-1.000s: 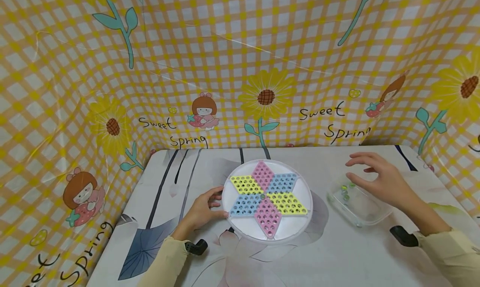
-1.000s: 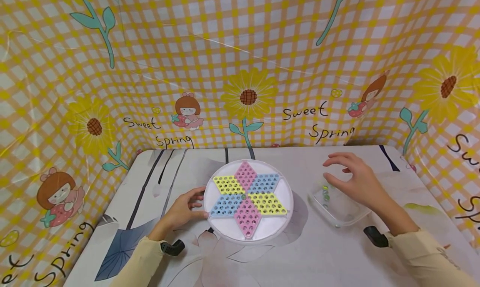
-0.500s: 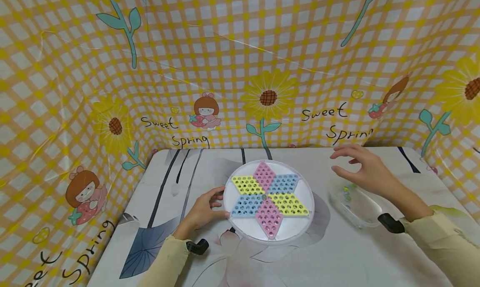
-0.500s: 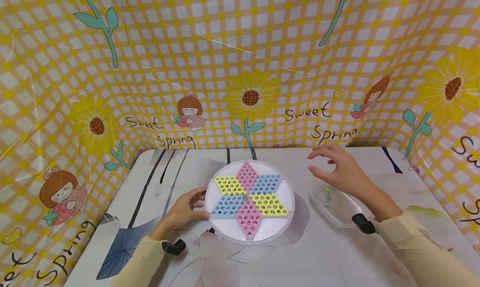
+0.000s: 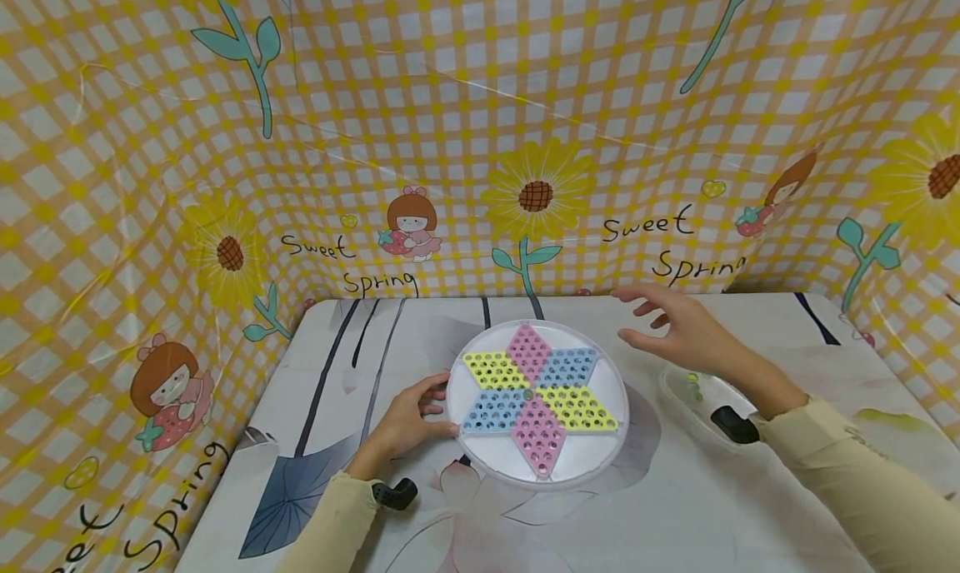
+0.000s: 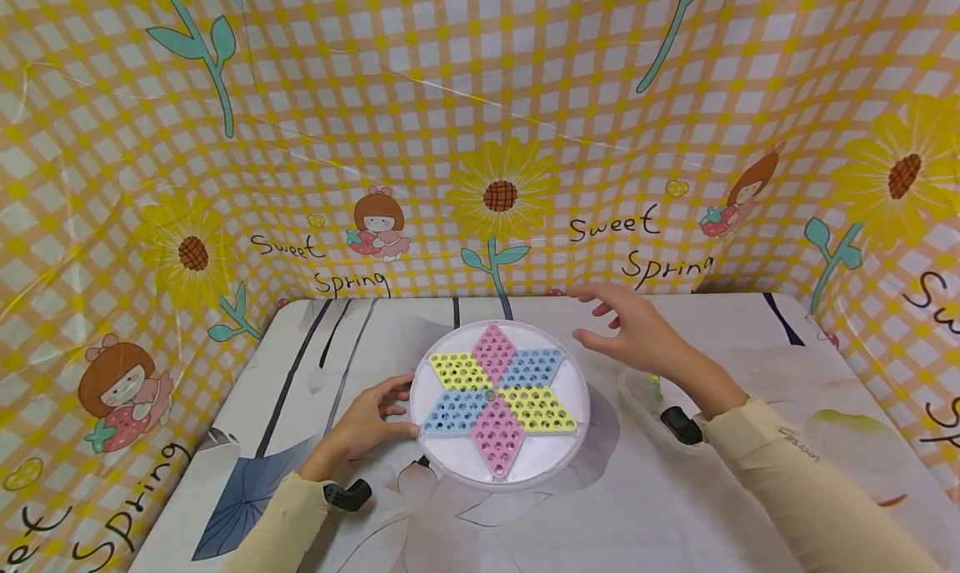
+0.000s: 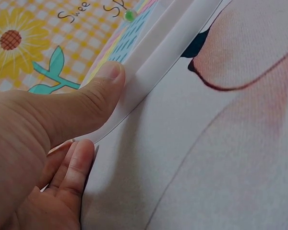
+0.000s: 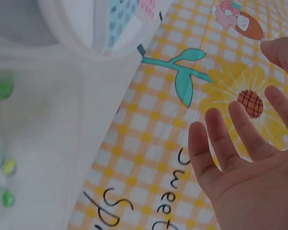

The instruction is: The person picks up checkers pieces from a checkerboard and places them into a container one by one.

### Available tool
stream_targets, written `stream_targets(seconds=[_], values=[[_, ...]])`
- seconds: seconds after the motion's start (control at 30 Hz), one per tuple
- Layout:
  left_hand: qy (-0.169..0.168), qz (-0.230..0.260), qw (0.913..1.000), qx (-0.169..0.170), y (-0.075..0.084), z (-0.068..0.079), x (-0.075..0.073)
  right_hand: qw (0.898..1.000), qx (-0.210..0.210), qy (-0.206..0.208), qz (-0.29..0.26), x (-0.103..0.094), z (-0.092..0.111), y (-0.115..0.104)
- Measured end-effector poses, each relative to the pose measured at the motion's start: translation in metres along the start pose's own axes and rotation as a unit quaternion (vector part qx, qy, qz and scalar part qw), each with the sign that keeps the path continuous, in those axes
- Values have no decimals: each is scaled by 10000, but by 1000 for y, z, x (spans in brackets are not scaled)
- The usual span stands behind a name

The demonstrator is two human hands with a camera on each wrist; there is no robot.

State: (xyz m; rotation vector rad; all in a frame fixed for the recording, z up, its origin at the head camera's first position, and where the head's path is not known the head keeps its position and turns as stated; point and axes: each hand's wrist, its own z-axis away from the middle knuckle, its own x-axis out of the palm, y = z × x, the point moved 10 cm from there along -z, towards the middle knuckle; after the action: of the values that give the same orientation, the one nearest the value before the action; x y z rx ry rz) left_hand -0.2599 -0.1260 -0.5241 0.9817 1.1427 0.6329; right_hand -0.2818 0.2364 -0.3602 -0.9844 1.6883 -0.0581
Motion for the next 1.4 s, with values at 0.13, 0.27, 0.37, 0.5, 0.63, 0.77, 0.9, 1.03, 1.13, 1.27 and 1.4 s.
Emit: stream_targets(seconds=[0.13,0.27,0.37,0.5,0.63,0.77,0.9,1.03,1.13,1.27,1.4], values=[[-1,12,10000,4,0,0,0,9993,38,-274,-238,16,-10,-3],[-11,-6,10000,21,0,1,0,9974,148,-540,-444,33,-18,-5],[-12,-46,10000,73,1,1,0,9952,217,-746,-602,49,-23,-8],[0,-58,10000,66,0,1,-1,9912,165,-1008,-842,74,-29,-15],[-8,-45,10000,68,0,0,0,9865,67,-1295,-1002,100,-33,-20],[14,26,9999,162,2,-1,0,9806,173,-1642,-1052,124,-36,-23],[54,157,9997,204,4,-1,1,9764,212,-1880,-1040,140,-37,-28],[52,154,9996,218,6,1,1,9746,85,-1956,-1090,149,-39,-32],[60,183,9996,221,7,2,1,9734,134,-2002,-1109,155,-39,-31],[56,189,9996,226,7,2,1,9702,242,-2132,-1122,164,-37,-27],[45,98,9998,165,4,1,0,9675,397,-2268,-1048,172,-35,-21]])
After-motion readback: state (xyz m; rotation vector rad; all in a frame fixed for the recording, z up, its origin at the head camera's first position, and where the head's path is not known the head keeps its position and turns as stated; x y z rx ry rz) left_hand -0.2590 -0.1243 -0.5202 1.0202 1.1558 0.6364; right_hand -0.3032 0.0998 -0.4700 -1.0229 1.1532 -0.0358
